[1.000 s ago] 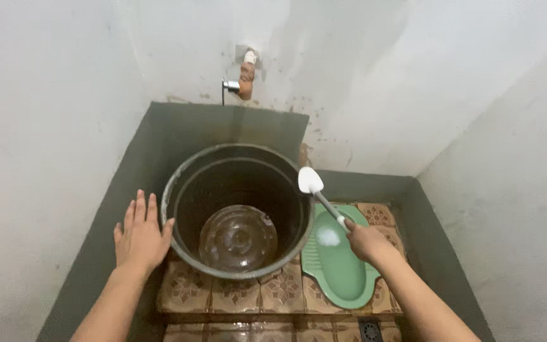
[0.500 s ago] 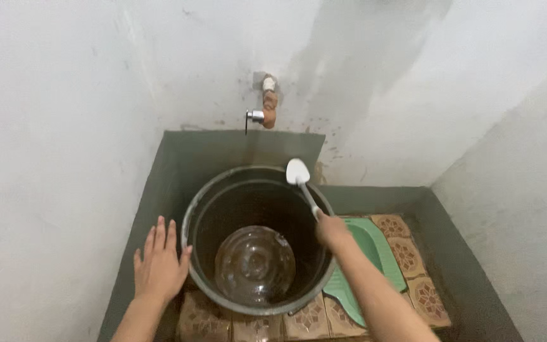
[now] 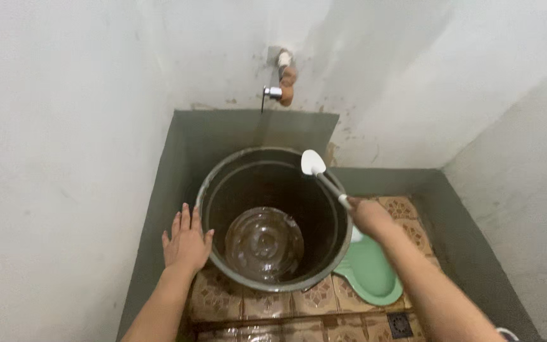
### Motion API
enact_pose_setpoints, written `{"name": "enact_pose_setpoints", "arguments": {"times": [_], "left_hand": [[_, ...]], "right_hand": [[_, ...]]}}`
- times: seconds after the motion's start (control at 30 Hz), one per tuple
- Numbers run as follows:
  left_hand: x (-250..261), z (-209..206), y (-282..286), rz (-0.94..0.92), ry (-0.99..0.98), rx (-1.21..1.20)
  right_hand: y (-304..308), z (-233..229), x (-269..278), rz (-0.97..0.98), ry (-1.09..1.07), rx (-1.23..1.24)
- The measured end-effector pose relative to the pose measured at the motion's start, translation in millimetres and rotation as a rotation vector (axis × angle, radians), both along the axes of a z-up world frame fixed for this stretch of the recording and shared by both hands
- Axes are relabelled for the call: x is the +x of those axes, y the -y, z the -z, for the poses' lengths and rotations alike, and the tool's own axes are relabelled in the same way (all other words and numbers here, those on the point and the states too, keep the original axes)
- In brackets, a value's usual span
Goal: The person cleans the inside and bottom of a large plastic bucket using a brush and water, then rinses the brush under a tap.
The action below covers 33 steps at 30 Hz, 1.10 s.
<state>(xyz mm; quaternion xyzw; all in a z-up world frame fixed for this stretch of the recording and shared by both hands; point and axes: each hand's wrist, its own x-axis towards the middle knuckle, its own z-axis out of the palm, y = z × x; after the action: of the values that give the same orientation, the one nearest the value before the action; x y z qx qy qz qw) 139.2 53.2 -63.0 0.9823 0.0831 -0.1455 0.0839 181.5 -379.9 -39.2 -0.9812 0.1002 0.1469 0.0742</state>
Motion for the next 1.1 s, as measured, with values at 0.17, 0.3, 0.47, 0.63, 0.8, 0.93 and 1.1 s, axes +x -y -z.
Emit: {"name": "enact_pose_setpoints", "arguments": {"times": [0.17, 0.3, 0.47, 0.63, 0.8, 0.93, 1.1], "left_hand": [[-3.9, 47.0, -12.3, 0.079, -0.112, 0.021], [9.4, 94.5, -12.0, -0.011, -0.196, -0.148], [19.2, 120.9, -13.4, -0.044, -0.299, -0.252], [31.6, 142.3, -12.6, -0.216, -0.295, -0.39], [46.4, 165.9, -8.0, -0.418, -0.355, -0.526], [46.9, 180.3, -4.4, -0.545, -0.276, -0.641], [38.7, 167.9, -4.9, -0.755, -0.314, -0.957]], "right_hand": [[7.1, -39.9, -20.7, -0.089, -0.16, -0.22], [-7.4, -66.9, -36.7, -0.126, -0.148, -0.22], [-21.5, -95.1, -44.6, -0.002, -0.165, -0.158], [-17.7, -96.9, -42.3, -0.042, -0.181, -0.241], [-2.5, -84.9, -34.5, -0.068, -0.195, -0.267], [4.0, -83.2, -29.2, -0.026, -0.211, -0.269], [15.1, -85.4, -23.8, -0.054, -0.197, -0.271]]}}
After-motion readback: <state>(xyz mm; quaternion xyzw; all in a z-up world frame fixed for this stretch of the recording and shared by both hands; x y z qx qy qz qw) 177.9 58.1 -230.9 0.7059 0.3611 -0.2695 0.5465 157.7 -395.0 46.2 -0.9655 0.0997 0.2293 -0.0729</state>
